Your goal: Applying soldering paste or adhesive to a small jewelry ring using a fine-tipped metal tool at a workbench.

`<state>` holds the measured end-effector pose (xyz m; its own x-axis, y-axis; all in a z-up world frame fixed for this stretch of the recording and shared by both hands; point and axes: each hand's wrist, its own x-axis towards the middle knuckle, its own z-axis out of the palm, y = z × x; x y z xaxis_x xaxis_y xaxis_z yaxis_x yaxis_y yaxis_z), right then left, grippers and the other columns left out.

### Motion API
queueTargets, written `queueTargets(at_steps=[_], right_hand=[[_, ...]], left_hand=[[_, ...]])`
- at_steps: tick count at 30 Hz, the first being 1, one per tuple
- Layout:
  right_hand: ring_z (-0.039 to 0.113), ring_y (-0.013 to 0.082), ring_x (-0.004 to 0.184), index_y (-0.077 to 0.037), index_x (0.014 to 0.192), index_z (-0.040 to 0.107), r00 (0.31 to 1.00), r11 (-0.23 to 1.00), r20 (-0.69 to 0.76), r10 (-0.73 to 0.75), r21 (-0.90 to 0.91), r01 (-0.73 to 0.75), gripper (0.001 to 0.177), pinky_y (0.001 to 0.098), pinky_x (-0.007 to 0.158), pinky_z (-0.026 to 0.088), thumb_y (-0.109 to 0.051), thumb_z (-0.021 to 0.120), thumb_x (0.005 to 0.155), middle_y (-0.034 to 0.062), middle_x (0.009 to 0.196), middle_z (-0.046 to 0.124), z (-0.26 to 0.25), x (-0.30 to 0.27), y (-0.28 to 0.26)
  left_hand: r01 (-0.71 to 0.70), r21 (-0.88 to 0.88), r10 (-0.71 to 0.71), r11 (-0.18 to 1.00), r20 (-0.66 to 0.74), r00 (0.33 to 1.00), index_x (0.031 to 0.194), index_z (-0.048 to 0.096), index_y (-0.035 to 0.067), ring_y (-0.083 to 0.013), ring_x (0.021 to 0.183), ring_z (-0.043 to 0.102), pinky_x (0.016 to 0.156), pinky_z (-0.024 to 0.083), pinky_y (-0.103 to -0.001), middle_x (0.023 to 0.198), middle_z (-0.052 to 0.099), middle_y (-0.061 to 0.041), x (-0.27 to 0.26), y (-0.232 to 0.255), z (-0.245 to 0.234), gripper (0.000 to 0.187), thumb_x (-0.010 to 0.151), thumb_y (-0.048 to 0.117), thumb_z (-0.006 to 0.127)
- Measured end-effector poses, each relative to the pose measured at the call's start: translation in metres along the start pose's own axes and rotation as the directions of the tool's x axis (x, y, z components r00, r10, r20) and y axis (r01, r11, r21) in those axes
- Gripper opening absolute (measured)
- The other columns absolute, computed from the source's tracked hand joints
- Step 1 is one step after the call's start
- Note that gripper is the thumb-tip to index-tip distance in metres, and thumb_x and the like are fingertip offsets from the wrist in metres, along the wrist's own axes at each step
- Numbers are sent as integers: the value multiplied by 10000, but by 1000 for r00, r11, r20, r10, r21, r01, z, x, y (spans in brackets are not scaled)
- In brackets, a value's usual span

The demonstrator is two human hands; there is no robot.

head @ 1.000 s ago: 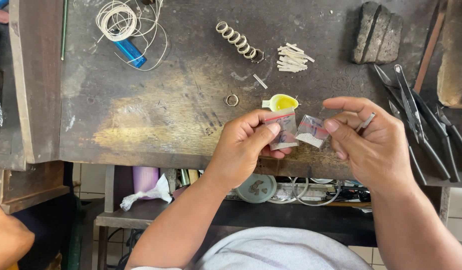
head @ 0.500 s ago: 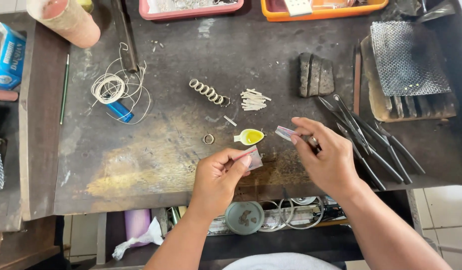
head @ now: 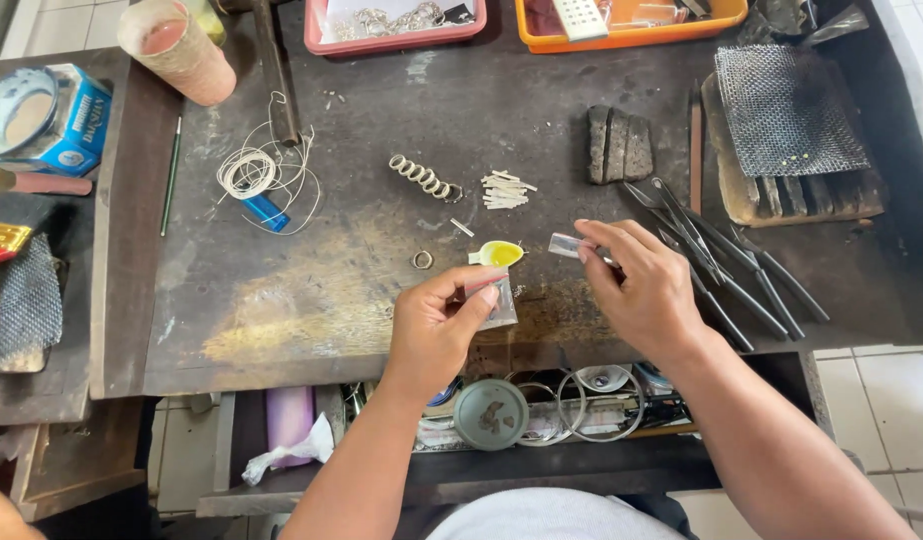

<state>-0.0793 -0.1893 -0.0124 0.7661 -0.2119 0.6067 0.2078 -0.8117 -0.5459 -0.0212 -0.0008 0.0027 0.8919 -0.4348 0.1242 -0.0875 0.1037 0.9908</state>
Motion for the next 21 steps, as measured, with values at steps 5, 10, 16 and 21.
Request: queueTargets(at_steps=[5, 10, 16, 21], right_hand=[[583, 252, 605, -12, 957, 651, 1000, 1000, 12, -19, -21, 19, 196, 308, 489, 453, 17, 641, 763, 82, 757, 614, 0, -3, 1], [581, 293, 642, 8, 970, 644, 995, 995, 38, -97, 4, 97, 200, 359, 529, 463, 27, 619, 772, 117, 758, 597, -4, 0, 5], [590, 305, 793, 118, 1090, 582, 973, 980, 139, -183, -50, 191, 181, 368, 660, 474, 75, 567, 915, 217, 944, 614, -11, -6, 14], [564, 264, 732, 96, 1098, 567, 978, 984, 129, -166, -37, 172, 178, 341, 598, 435, 96, 575, 920, 172, 893, 593, -13, -7, 14]], left_hand=[[-24, 64, 24, 998, 0, 1000, 804, 681, 18, -37, 600, 503, 508, 492, -207, 558, 612, -72, 2, 5, 0, 77, 735, 52, 674], [-145, 61, 144, 988, 26, 989, 752, 666, 34, -46, 580, 437, 485, 430, -230, 554, 531, -30, 2, 1, -7, 30, 749, 32, 636], [-291, 283, 223, 914, 247, 943, 841, 620, 49, -152, 729, 579, 708, 493, -277, 763, 592, -53, -19, 18, -6, 71, 847, 63, 550], [-181, 415, -5, 892, 408, 913, 958, 637, 33, -153, 691, 543, 592, 444, -247, 803, 557, -62, -62, 4, 1, 180, 848, 131, 535]])
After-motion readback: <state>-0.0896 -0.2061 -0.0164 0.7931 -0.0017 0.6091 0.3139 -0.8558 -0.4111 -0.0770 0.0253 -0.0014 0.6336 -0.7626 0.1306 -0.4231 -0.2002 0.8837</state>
